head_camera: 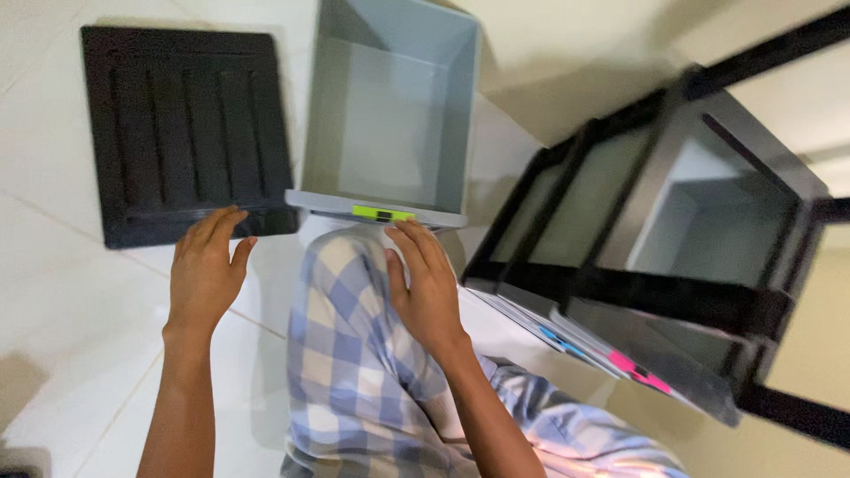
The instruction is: The person assembles a stackable plastic storage unit by attaching black corner brackets to a grey drawer and stacking it onto other drawers. They repeatedly adjust and reattach the brackets to ensure alignment.
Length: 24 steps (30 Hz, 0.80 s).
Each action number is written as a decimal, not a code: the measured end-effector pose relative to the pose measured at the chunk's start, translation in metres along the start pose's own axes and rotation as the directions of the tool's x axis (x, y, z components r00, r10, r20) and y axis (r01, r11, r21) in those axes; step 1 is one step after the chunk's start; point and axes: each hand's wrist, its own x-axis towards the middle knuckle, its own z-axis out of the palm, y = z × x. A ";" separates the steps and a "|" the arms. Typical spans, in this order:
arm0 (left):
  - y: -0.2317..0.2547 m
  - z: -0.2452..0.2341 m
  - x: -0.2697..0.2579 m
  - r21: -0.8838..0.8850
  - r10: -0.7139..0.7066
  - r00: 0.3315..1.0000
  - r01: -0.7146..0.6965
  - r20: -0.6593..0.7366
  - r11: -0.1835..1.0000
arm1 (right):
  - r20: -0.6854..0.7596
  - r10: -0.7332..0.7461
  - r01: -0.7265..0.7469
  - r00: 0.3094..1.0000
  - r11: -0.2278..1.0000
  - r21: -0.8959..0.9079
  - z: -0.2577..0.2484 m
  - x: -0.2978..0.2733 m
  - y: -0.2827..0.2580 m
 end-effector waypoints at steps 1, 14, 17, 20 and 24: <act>-0.014 0.003 -0.006 0.004 -0.046 0.999 0.046 0.009 0.999 | 0.024 -0.029 0.029 0.999 0.999 0.013 0.009 0.007 -0.007; -0.129 0.042 -0.038 0.208 -0.224 0.972 0.233 -0.068 0.950 | 0.517 -0.125 0.171 0.847 0.984 -0.042 0.192 0.034 -0.047; -0.139 0.055 -0.041 0.225 -0.201 0.972 0.224 -0.121 0.948 | 0.535 -0.069 0.193 0.842 0.965 -0.179 0.238 0.033 -0.034; -0.152 0.070 -0.044 0.288 -0.191 0.970 0.227 -0.151 0.930 | 0.570 -0.012 0.217 0.822 0.931 -0.292 0.272 0.029 -0.019; -0.165 0.087 -0.046 0.361 -0.176 0.970 0.225 -0.165 0.905 | 0.611 0.006 0.291 0.792 0.876 -0.386 0.296 0.027 -0.005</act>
